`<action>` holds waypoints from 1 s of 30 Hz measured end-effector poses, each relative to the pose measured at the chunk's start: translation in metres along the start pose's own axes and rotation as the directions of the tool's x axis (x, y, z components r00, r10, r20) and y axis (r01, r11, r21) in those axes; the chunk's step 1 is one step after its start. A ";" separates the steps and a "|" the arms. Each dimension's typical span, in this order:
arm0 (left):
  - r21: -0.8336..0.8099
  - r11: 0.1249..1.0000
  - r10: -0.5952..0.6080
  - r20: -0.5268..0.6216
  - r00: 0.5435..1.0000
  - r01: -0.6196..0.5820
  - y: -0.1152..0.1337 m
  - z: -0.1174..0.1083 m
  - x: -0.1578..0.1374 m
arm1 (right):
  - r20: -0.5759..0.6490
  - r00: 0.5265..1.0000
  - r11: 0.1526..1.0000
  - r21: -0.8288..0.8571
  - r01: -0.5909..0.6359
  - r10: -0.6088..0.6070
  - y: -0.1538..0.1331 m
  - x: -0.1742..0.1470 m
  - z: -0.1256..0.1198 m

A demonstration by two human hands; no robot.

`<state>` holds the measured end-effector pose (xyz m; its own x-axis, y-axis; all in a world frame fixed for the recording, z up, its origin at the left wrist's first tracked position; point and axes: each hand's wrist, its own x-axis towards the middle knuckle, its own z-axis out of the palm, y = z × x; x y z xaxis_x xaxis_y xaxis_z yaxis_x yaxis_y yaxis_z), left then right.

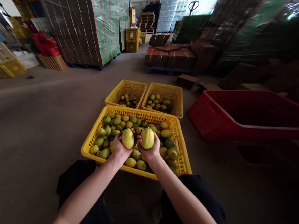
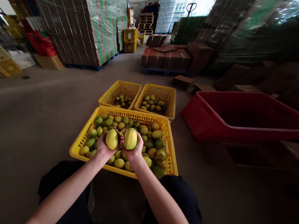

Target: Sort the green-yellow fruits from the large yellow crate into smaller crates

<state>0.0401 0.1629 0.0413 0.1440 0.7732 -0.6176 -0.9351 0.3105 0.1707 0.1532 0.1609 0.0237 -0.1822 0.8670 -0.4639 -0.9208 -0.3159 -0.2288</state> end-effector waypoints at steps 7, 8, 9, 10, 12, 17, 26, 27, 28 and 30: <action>0.068 0.998 -0.017 0.071 0.997 0.012 0.014 -0.006 -0.007 | 0.127 0.989 0.980 -0.191 -0.054 0.079 -0.008 0.000 0.004; 0.079 0.996 -0.046 0.098 0.994 0.038 0.019 -0.004 -0.011 | 0.147 0.986 0.977 -0.209 -0.044 0.076 -0.009 -0.001 0.007; 0.083 0.994 -0.074 0.117 0.990 0.065 0.024 -0.002 -0.014 | 0.164 0.984 0.974 -0.225 -0.023 0.062 -0.011 -0.002 0.011; 0.086 0.993 -0.095 0.135 0.986 0.084 0.030 0.000 -0.018 | 0.183 0.983 0.971 -0.240 0.010 0.035 -0.013 -0.003 0.014; 0.110 0.992 -0.076 0.182 0.980 0.056 0.040 0.003 -0.024 | 0.219 0.975 0.956 -0.276 0.099 -0.038 -0.017 -0.005 0.019; 0.324 0.898 0.176 0.357 0.918 -0.298 0.050 0.008 -0.031 | 0.281 0.944 0.872 -0.402 0.279 -0.172 -0.017 -0.009 0.019; 0.301 0.769 0.380 0.496 0.781 -0.564 0.030 -0.006 -0.026 | 0.441 0.719 0.524 -0.494 0.694 -0.537 0.016 -0.022 0.007; 0.290 0.788 0.368 0.485 0.794 -0.542 0.029 -0.009 -0.025 | 0.435 0.706 0.510 -0.491 0.706 -0.559 0.018 -0.023 0.006; 0.280 0.808 0.358 0.465 0.810 -0.518 0.028 -0.011 -0.023 | 0.429 0.702 0.505 -0.492 0.709 -0.568 0.019 -0.024 0.005; 0.269 0.832 0.346 0.432 0.833 -0.485 0.029 -0.015 -0.022 | 0.427 0.711 0.506 -0.504 0.700 -0.558 0.019 -0.025 0.003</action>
<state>0.0048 0.1468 0.0482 -0.0635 0.9903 -0.1239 -0.7607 0.0323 0.6483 0.1390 0.1339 0.0333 0.2373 0.9576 0.1635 -0.4199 0.2528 -0.8717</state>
